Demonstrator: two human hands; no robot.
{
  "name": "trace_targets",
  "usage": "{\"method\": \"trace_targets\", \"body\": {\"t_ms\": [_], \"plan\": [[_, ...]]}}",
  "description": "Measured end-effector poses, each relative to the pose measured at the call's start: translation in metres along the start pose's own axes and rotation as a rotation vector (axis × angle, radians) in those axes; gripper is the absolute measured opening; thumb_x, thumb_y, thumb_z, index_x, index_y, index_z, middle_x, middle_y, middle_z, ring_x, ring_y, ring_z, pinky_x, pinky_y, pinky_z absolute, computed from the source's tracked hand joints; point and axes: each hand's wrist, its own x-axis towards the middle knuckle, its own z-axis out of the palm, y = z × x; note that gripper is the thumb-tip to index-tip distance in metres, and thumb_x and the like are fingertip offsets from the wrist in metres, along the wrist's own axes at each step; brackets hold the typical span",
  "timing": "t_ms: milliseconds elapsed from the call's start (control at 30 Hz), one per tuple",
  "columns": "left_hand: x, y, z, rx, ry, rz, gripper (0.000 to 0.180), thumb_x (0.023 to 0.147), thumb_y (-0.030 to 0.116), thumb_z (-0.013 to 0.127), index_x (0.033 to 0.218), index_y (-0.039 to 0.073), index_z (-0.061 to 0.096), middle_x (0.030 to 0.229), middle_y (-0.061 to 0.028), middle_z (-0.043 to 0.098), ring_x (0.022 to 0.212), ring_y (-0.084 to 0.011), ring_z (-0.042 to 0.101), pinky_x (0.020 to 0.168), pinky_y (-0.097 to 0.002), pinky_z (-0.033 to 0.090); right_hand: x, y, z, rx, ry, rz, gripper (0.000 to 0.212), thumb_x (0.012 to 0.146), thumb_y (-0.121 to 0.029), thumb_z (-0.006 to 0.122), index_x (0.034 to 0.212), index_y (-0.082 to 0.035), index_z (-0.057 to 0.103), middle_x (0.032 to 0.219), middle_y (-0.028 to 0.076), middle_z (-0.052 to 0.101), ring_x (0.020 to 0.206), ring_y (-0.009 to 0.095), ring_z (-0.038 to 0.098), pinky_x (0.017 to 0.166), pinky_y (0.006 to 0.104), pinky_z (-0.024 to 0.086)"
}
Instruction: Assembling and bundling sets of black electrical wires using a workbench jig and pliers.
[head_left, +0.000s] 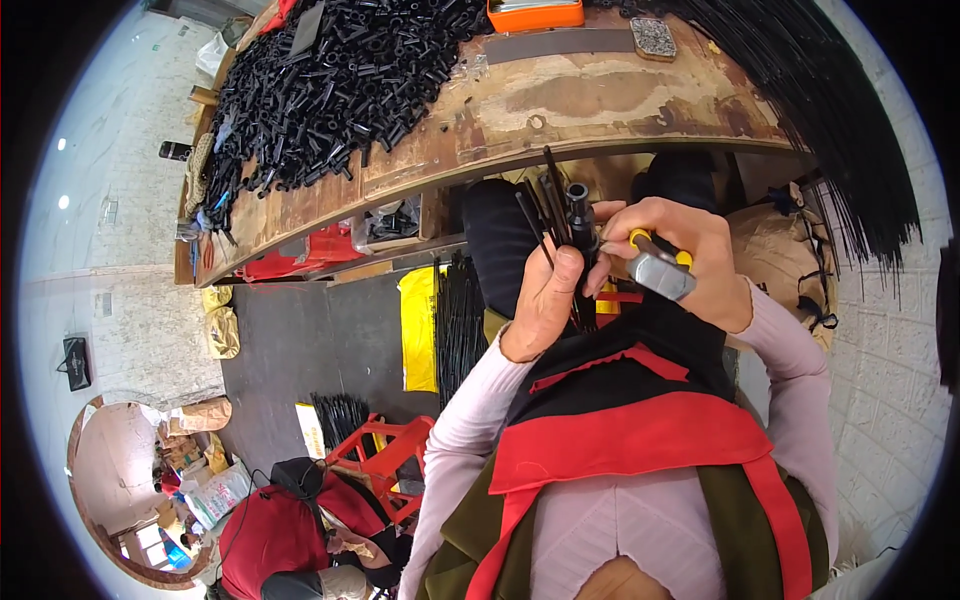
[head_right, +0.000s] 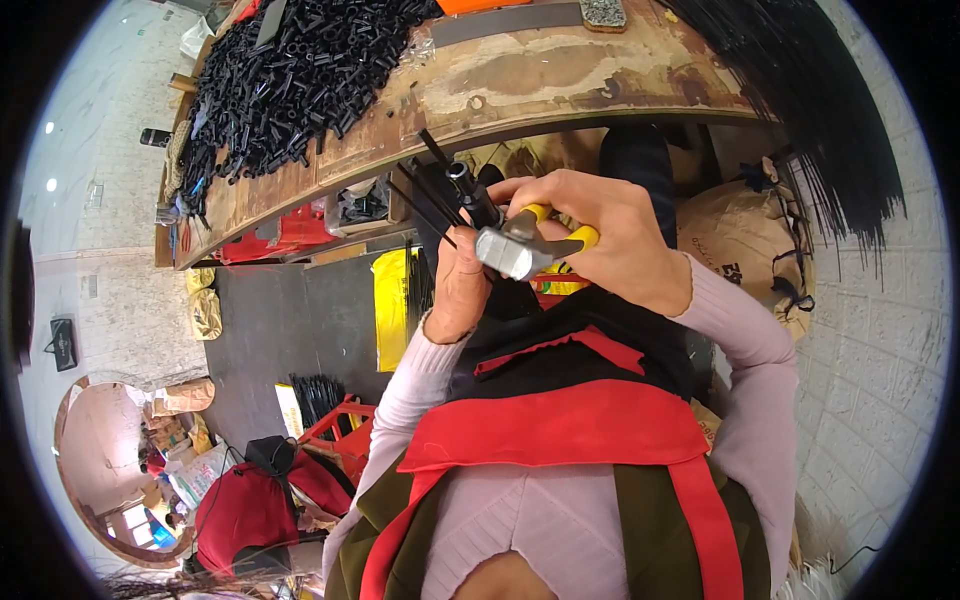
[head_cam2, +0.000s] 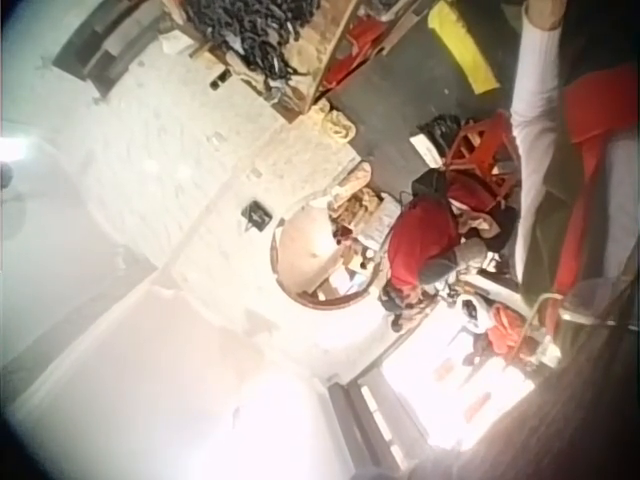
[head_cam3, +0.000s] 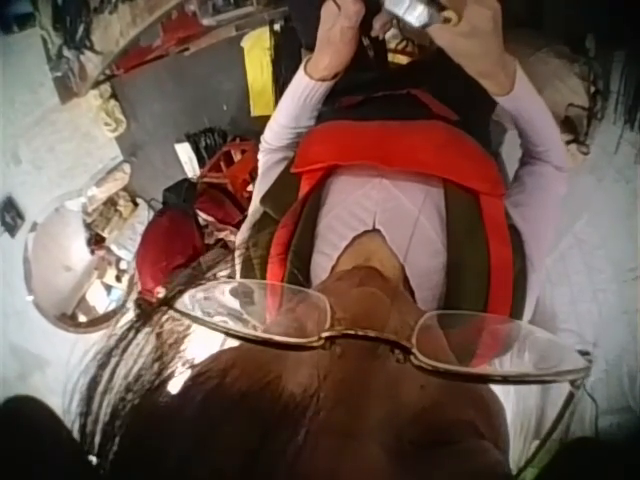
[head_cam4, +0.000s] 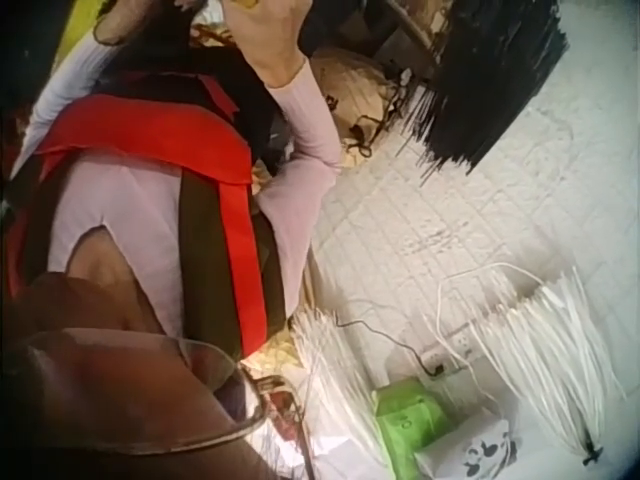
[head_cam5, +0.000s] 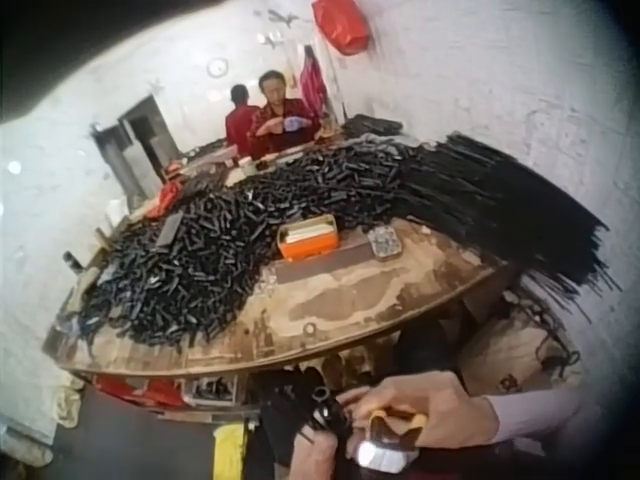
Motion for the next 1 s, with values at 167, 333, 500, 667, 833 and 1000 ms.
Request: {"method": "trace_targets", "body": {"t_ms": [167,333,500,667,833,1000], "plan": [[0.004,0.0,-0.002,-0.159,-0.048,-0.069,0.089,0.093,0.068,0.045,0.143,-0.006,0.036,0.075,0.0028,0.048,0.064,-0.0055,0.039,0.059,-0.021,0.033,0.014,-0.004,-0.014,-0.272,-0.126,-0.186,0.015,0.085,0.002,0.069,0.097,0.0,0.061,0.086,0.007,0.066,0.084,0.014,0.064,0.087,0.0335,0.05],[0.008,-0.012,-0.013,-0.2,-0.075,-0.088,0.088,0.091,0.071,0.04,0.137,-0.003,0.041,0.063,0.0019,0.039,0.054,-0.0077,0.036,0.05,-0.0238,0.031,0.013,-0.016,-0.014,-0.006,-0.06,0.371,0.01,0.092,-0.005,0.062,0.097,0.001,0.056,0.076,0.004,0.063,0.068,0.01,0.059,0.065,0.0245,0.048],[0.012,-0.006,-0.017,-0.238,-0.1,-0.105,0.082,0.088,0.074,0.044,0.117,-0.002,0.052,0.066,0.002,0.044,0.058,-0.0056,0.039,0.055,-0.0227,0.031,-0.018,-0.042,-0.031,-0.022,-0.36,0.804,0.016,0.1,-0.013,0.051,0.103,0.001,0.054,0.068,0.007,0.061,0.051,0.01,0.055,0.048,0.0251,0.043],[0.009,-0.008,-0.015,-0.213,-0.141,-0.107,0.082,0.088,0.075,0.044,0.112,-0.002,0.053,0.065,0.0023,0.044,0.058,-0.0058,0.038,0.055,-0.0228,0.031,-0.017,-0.048,-0.031,-0.098,-0.398,0.754,0.027,0.099,-0.013,0.05,0.121,0.003,0.053,0.071,0.007,0.064,0.054,0.012,0.059,0.052,0.0259,0.046],[0.007,-0.009,-0.015,-0.222,-0.149,-0.119,0.083,0.087,0.076,0.043,0.112,-0.002,0.052,0.065,0.002,0.044,0.058,-0.0059,0.038,0.055,-0.0229,0.031,-0.019,-0.044,-0.037,-0.081,-0.449,0.662,0.033,0.101,-0.022,0.05,0.126,0.0,0.053,0.077,0.009,0.065,0.067,0.016,0.065,0.067,0.0296,0.051],[0.003,-0.01,-0.015,-0.215,-0.145,-0.108,0.08,0.089,0.074,0.043,0.113,-0.002,0.051,0.066,0.0013,0.045,0.059,-0.007,0.039,0.056,-0.0235,0.033,0.001,-0.065,-0.047,-0.153,-0.578,0.726,0.039,0.1,-0.02,0.049,0.135,-0.003,0.049,0.077,0.006,0.067,0.066,0.014,0.063,0.065,0.0298,0.049]]}}
